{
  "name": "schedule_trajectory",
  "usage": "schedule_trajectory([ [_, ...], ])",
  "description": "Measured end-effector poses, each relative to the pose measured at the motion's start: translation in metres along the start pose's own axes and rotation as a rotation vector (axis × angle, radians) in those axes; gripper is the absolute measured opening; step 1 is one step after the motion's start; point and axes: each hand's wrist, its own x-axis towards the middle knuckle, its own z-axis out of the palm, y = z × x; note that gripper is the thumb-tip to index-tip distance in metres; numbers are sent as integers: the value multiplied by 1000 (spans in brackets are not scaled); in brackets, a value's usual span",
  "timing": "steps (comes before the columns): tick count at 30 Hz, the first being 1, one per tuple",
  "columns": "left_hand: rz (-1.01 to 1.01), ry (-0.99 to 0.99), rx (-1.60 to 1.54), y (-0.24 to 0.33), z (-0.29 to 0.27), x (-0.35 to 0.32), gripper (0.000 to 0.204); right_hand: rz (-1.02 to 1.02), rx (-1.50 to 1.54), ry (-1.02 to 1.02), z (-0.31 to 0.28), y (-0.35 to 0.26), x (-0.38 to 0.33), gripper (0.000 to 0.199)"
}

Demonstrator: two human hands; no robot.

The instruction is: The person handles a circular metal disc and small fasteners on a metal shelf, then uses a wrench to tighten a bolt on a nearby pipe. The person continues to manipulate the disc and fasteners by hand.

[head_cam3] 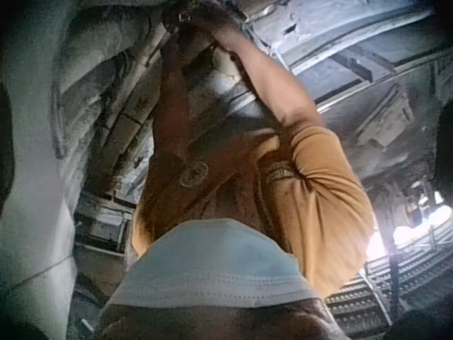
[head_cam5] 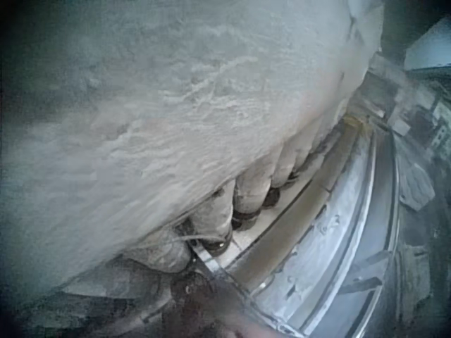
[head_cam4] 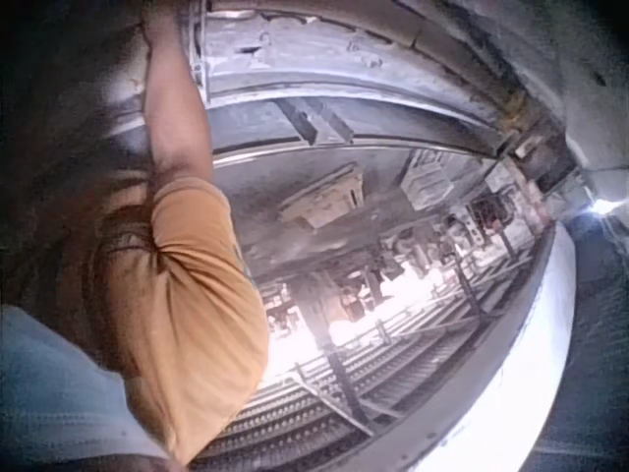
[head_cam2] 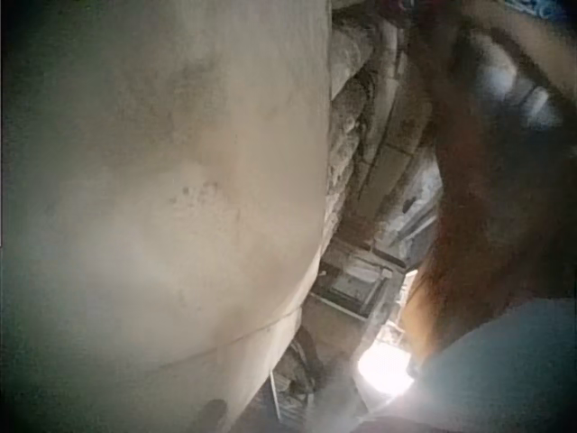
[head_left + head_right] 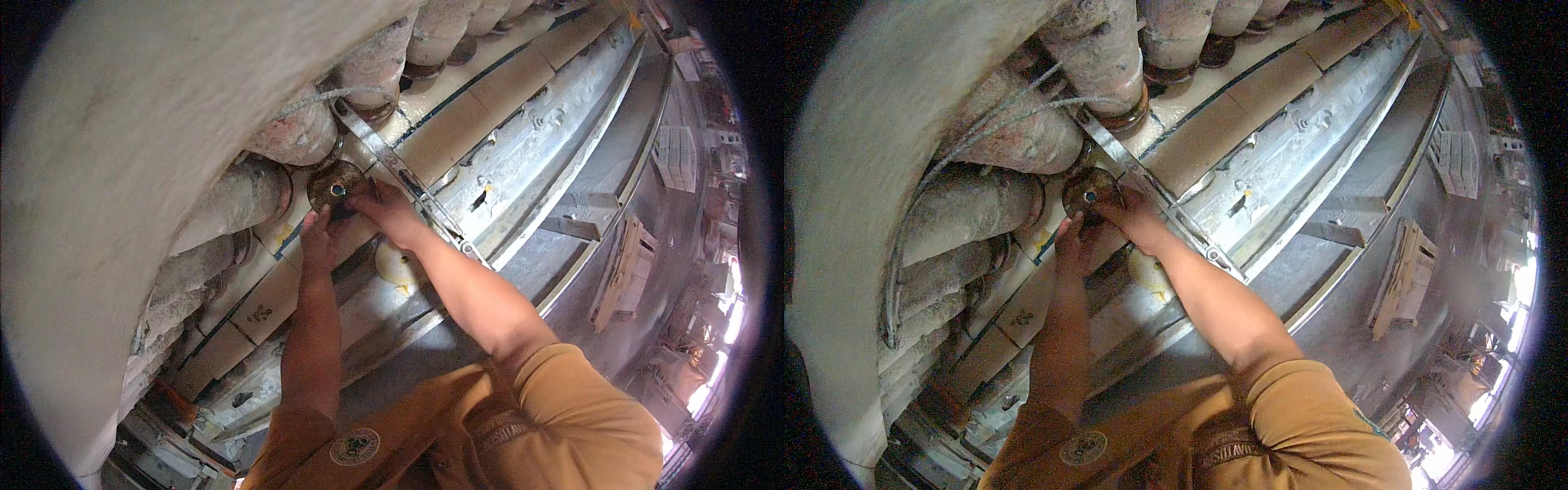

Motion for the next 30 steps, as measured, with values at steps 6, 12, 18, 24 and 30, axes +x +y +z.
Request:
schedule_trajectory([
  [6, 47, 113, 86, -2, 1, 0, 27, 232, 77, -148, -12, -19, -28, 23],
  [12, 40, 5, 2, -9, -14, 9, 27, 126, -90, -161, -26, 15, -21, 22],
  [18, 50, 70, -8, -23, -21, 13, 29, 90, -127, -123, -23, 6, -34, 20],
  [24, 321, 99, 836, -40, -113, 41, 21, 81, -178, -224, 5, -36, -69, 20],
  [30, 73, 139, 1024, -10, -39, -58, 34, 123, -287, -165, -8, -50, -116, 21],
])
